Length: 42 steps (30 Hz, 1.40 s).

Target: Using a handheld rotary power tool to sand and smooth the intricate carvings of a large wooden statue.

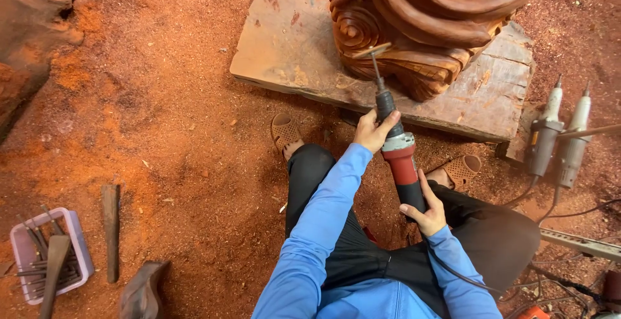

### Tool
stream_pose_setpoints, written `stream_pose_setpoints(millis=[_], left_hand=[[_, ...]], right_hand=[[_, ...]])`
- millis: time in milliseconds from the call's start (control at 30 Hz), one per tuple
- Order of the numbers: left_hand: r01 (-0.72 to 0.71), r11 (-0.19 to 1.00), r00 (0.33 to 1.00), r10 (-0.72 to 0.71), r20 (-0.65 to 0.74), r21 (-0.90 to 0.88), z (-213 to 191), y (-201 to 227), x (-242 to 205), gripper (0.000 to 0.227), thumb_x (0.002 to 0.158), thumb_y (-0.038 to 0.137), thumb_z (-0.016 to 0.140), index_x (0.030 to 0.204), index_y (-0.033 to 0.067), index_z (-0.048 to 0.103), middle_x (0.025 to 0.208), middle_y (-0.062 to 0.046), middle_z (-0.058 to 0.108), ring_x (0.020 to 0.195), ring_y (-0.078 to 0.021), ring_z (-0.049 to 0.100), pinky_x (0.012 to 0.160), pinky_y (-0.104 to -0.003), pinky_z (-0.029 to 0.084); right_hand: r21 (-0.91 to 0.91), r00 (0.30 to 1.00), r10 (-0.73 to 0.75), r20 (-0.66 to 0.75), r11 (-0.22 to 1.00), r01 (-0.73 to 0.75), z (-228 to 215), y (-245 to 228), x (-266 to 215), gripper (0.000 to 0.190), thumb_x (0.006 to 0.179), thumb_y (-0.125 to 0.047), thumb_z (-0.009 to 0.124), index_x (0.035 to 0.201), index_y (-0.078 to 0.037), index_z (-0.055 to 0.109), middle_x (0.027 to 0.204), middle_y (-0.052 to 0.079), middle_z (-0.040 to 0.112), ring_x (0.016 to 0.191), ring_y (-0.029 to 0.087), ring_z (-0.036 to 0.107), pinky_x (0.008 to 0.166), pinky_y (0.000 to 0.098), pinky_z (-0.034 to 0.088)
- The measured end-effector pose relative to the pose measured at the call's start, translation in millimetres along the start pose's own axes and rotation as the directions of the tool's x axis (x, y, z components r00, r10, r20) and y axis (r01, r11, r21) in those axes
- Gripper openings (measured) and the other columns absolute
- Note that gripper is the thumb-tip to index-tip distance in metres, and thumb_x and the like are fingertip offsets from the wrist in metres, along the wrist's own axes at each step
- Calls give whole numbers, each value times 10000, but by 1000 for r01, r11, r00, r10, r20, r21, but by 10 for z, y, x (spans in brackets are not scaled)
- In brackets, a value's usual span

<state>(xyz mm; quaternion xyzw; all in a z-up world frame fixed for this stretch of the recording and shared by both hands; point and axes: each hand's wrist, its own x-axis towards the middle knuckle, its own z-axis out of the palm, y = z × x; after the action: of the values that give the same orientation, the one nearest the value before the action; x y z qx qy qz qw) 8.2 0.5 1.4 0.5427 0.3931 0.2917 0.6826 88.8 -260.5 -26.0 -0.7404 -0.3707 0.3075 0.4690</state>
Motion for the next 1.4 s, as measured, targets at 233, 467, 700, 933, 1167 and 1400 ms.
stream_pose_setpoints(millis=[233, 467, 700, 933, 1167, 1400], left_hand=[[-89, 996, 994, 89, 62, -3, -6, 269, 37, 515, 907, 592, 766, 1149, 137, 763, 1076, -149, 760, 1161, -363, 680, 1057, -504, 522], [-93, 996, 993, 92, 73, 8, 40, 169, 31, 516, 912, 583, 762, 1147, 123, 764, 1060, -160, 762, 1136, -375, 690, 1051, -495, 518], [-103, 994, 986, 96, 134, 46, 28, 291, 33, 553, 909, 615, 734, 1122, 104, 742, 1036, -178, 755, 1117, -397, 692, 1001, -529, 544], [50, 990, 998, -55, 30, 130, -93, 74, -36, 548, 880, 612, 734, 1027, 84, 723, 945, -179, 746, 1032, -381, 717, 939, -512, 566], [182, 981, 978, -173, -117, 72, -190, -19, 15, 556, 878, 635, 708, 1042, 103, 707, 964, -172, 742, 1042, -350, 717, 913, -484, 570], [76, 997, 997, -75, -22, 23, -73, -61, 31, 495, 861, 590, 785, 1018, 122, 745, 958, -159, 753, 1041, -342, 719, 899, -465, 583]], right_hand=[[11, 994, -95, -49, 995, 96, -42, -44, 97, 1070, 650, -179, 934, 1607, -176, 455, 1263, 186, 699, 1065, 240, 664, 868, 430, 508], [17, 993, -101, -56, 995, 102, -12, -63, 5, 1088, 625, -174, 948, 1600, -169, 465, 1275, 163, 704, 1095, 212, 643, 923, 418, 484], [35, 992, -107, -73, 993, 110, 19, -55, -1, 1104, 634, -175, 940, 1617, -163, 438, 1287, 176, 691, 1108, 218, 629, 947, 421, 470], [-54, 1000, -8, 15, 999, 9, 50, -124, -63, 1094, 609, -222, 964, 1592, -228, 485, 1184, 164, 728, 1010, 239, 676, 850, 420, 505], [-75, 998, -4, 56, 997, 8, 241, -291, -16, 1046, 649, -245, 954, 1586, -241, 490, 1145, 196, 726, 982, 287, 691, 807, 444, 506], [-135, 1000, 19, 14, 991, -17, 146, -192, -85, 1095, 648, -248, 949, 1619, -259, 443, 1147, 205, 710, 990, 289, 676, 812, 459, 498]])
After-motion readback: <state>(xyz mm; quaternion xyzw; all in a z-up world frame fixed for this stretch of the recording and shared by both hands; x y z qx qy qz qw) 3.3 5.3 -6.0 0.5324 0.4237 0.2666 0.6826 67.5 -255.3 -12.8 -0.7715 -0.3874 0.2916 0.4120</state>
